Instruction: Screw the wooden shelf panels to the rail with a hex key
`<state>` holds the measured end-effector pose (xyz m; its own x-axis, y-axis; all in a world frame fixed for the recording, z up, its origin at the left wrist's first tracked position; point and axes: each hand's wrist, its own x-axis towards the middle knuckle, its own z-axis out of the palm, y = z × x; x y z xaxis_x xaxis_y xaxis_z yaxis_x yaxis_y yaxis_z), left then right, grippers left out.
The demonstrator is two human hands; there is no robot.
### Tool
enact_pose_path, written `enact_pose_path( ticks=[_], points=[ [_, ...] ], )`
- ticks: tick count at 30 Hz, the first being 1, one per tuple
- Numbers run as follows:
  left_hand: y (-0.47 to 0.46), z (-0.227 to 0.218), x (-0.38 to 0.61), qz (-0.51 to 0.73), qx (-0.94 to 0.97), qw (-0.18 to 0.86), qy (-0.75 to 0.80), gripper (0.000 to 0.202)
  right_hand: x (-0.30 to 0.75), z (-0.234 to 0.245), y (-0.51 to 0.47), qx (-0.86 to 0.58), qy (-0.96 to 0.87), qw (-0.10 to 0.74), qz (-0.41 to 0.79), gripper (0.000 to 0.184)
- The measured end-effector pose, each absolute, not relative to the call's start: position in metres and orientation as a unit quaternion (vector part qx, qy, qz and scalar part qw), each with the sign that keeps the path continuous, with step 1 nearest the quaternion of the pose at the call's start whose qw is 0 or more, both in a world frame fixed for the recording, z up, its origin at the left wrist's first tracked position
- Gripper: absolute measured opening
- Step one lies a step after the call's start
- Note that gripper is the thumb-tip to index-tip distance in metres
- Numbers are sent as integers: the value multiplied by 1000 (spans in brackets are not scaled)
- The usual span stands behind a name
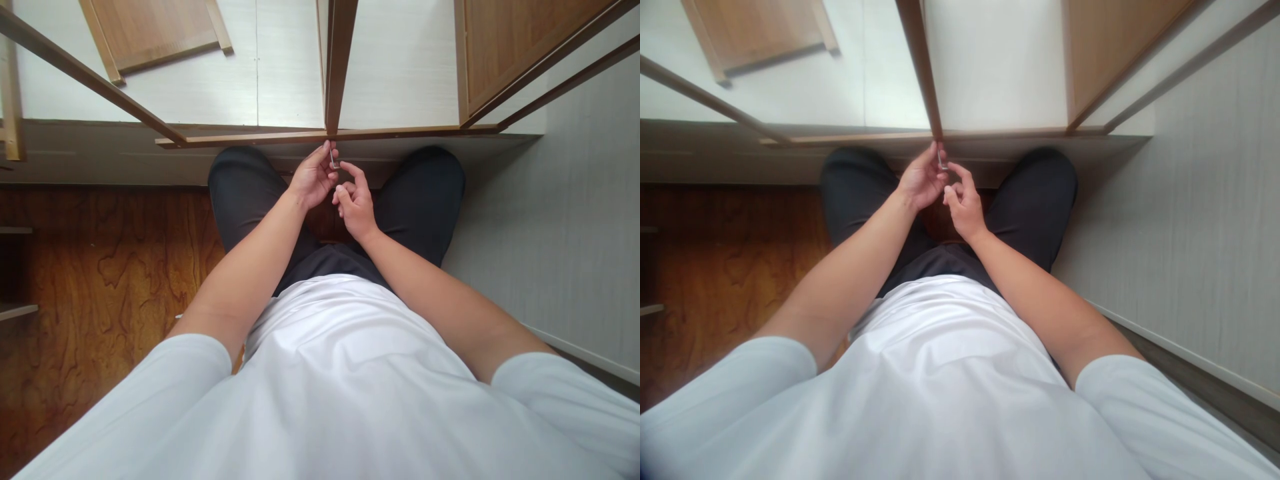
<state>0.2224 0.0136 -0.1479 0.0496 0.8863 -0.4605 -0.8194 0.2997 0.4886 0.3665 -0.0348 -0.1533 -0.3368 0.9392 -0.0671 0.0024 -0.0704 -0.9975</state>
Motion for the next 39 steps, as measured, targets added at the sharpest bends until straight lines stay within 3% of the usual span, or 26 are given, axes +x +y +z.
enact_pose_path(
  ticks=[3, 13, 27, 39],
  points=[
    [14, -149, 222, 592, 44, 717, 367, 22, 364, -156, -34, -433, -539, 430, 581, 51],
    [15, -156, 226, 589, 47, 710, 383, 22, 363, -159, -17, -418, -479, 411, 654, 53],
    [14, -161, 223, 575, 109, 719, 375, 20, 348, -152, 3, -406, -526, 449, 597, 55],
    [14, -150, 220, 583, 55, 695, 416, 18, 341, -147, 6, -425, -517, 494, 556, 61]
  ],
)
